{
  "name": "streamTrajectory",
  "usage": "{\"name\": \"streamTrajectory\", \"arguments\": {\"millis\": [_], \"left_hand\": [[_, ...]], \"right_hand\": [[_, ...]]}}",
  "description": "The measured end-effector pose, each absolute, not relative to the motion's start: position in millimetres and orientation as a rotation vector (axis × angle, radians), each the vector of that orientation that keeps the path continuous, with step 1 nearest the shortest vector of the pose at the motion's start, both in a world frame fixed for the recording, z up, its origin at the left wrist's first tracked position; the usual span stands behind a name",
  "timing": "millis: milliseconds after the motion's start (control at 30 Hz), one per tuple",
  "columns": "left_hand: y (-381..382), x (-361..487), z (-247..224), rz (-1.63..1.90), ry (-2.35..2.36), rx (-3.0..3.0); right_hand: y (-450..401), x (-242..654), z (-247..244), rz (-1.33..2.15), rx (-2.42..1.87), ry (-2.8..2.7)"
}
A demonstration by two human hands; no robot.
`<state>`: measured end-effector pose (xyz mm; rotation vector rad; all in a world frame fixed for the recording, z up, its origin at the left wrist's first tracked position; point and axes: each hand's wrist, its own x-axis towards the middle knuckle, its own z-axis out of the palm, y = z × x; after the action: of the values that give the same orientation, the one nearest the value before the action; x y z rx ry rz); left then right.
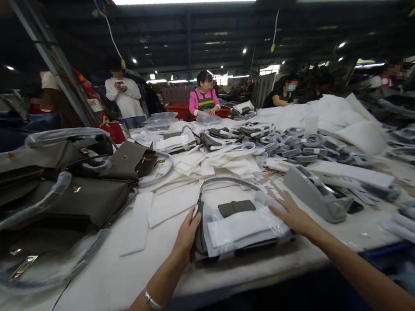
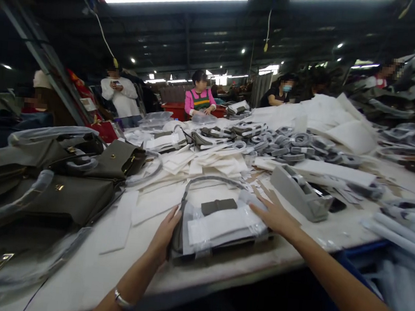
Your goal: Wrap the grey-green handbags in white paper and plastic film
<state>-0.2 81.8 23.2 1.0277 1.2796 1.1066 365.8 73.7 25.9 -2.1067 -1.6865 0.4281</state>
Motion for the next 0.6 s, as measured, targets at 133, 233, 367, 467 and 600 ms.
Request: {"name": "streamTrajectory", "arguments": {"millis": [133, 233, 367, 467, 600], "left_hand": [[72.5, 7.0, 39.3, 1.307, 1.148, 1.005], [59.4, 3.9, 58.4, 1.581, 1.017, 1.105], [42.6, -3.1, 74.9, 1.753, 1.176, 1.409], [38.0, -11.2, 76.7, 1.617, 1.314, 1.480], [48.6, -24.5, 77.3, 1.516, 1.258, 1.117]], "right_hand": [[54.3, 348.1, 50.0, 0.302, -1.820, -1.494], [52.5, 331.7, 63.5, 0.191, -1.556, -1.456], [75.6, 313.1, 48.9, 0.311, -1.387, -1.602], [89.9, 311.2, 31.1, 0.454, -1.402, -1.683], [91.0, 332.0, 34.4, 0.330, -1.438, -1.708]]}}
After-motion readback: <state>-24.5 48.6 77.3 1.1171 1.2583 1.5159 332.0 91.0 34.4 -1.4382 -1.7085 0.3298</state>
